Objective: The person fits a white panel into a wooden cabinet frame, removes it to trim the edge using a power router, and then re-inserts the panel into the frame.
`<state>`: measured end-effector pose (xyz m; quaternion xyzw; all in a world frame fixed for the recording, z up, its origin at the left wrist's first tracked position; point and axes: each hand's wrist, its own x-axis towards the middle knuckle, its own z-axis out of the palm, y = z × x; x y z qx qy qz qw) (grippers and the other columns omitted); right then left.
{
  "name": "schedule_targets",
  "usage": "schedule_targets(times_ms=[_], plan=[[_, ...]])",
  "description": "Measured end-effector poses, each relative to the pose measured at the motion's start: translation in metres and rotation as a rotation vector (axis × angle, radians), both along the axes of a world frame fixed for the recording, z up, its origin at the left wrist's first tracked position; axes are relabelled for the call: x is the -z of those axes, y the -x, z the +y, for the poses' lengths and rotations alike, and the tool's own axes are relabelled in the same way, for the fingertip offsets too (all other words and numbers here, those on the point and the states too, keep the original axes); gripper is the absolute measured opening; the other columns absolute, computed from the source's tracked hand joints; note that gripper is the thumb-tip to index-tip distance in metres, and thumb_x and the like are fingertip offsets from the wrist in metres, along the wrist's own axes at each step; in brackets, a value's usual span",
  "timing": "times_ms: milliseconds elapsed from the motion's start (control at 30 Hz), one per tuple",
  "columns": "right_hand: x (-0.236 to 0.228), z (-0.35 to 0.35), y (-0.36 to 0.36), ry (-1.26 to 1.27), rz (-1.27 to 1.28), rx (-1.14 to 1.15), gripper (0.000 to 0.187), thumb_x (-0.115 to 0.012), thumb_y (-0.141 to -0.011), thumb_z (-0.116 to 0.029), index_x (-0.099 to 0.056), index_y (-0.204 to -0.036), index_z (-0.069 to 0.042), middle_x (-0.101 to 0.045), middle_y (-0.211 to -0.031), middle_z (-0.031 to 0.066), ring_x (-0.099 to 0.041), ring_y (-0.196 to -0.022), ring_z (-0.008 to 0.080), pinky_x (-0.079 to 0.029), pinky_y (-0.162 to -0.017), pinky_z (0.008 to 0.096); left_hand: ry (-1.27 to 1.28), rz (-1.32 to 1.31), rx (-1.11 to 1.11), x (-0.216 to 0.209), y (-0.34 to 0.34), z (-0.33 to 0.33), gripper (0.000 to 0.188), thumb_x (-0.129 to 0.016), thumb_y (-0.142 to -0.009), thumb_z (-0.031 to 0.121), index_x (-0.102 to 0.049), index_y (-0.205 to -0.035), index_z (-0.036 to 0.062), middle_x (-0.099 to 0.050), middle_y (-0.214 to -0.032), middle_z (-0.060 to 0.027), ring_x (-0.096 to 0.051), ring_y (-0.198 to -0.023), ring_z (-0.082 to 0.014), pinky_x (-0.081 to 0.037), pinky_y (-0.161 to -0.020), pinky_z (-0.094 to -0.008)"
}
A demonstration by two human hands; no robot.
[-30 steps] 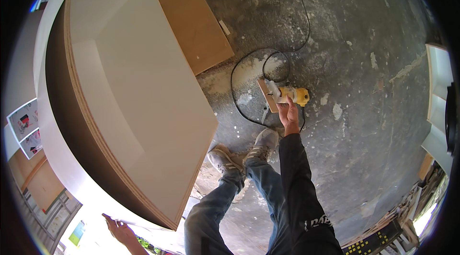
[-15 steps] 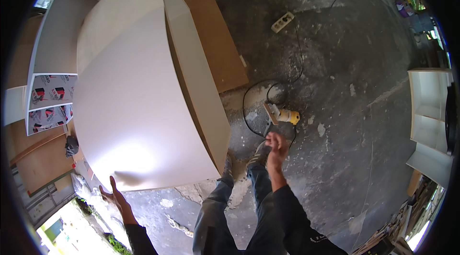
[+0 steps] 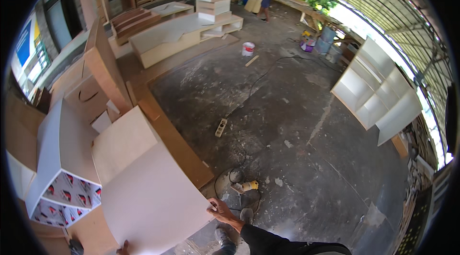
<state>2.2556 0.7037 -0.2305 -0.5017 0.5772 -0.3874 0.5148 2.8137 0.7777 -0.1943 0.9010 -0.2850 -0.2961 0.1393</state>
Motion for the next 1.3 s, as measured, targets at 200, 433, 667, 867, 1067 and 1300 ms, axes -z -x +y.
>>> schedule_targets(times_ms=[200,433,667,867,1067,1300], plan=[[-0.157,-0.036,0.051,0.074,-0.519,-0.018,0.049,-0.076,-0.093,-0.013,-0.058,-0.135,0.003,-0.07,-0.123,0.0103,-0.066,-0.111,0.0177,-0.051,-0.1,0.0341,0.211,0.149,0.099,-0.086,0.092,-0.081,0.057,-0.072,-0.09,0.043,-0.068,-0.127,-0.0003,-0.07,-0.122,-0.017,-0.066,-0.105,-0.0267,-0.054,-0.094,-0.0449],[-0.258,-0.021,0.139,0.319,-0.925,0.29,0.053,-0.071,-0.089,-0.004,-0.055,-0.14,0.001,-0.068,-0.123,0.01,-0.063,-0.116,0.0162,-0.05,-0.099,0.0331,0.599,0.667,-0.039,-0.099,0.224,-0.088,0.062,-0.064,-0.093,0.049,-0.063,-0.133,0.0017,-0.066,-0.129,-0.0182,-0.065,-0.111,-0.0293,-0.054,-0.098,-0.0469],[-0.343,0.076,0.276,0.608,-0.924,0.325,0.064,-0.071,-0.085,0.003,-0.05,-0.145,0.0,-0.063,-0.132,0.0049,-0.057,-0.124,0.0145,-0.045,-0.106,0.0342,0.821,1.18,-0.036,-0.065,0.369,-0.067,0.066,-0.057,-0.096,0.054,-0.059,-0.139,0.0037,-0.063,-0.136,-0.0193,-0.063,-0.118,-0.032,-0.053,-0.101,-0.0489],[-0.385,0.17,0.382,0.681,-0.61,0.341,0.047,-0.068,-0.098,-0.004,-0.053,-0.143,0.004,-0.063,-0.13,0.0077,-0.059,-0.122,0.0155,-0.048,-0.104,0.0336,0.691,1.312,-0.128,-0.076,0.682,-0.04,0.077,-0.04,-0.094,0.065,-0.052,-0.145,0.0087,-0.053,-0.148,-0.0166,-0.053,-0.132,-0.0374,-0.042,-0.113,-0.0535],[-0.384,0.192,0.451,0.755,-0.184,0.919,0.012,-0.061,-0.103,-0.005,-0.066,-0.112,0.0,-0.071,-0.103,0.0107,-0.068,-0.095,0.0165,-0.053,-0.085,0.0302,0.438,1.437,0.379,-0.073,0.927,0.025,0.086,-0.046,-0.09,0.07,-0.046,-0.15,0.0091,-0.05,-0.15,-0.0177,-0.05,-0.136,-0.0356,-0.038,-0.114,-0.0513],[-0.395,0.23,0.567,0.914,0.194,1.26,0.007,-0.063,-0.1,-0.006,-0.067,-0.102,-0.002,-0.07,-0.096,0.0123,-0.065,-0.085,0.0205,-0.051,-0.078,0.0317,-0.33,1.676,0.167,-0.011,1.055,0.037,0.097,-0.05,-0.086,0.077,-0.039,-0.156,0.0097,-0.045,-0.156,-0.0127,-0.045,-0.14,-0.0358,-0.033,-0.117,-0.0545]])
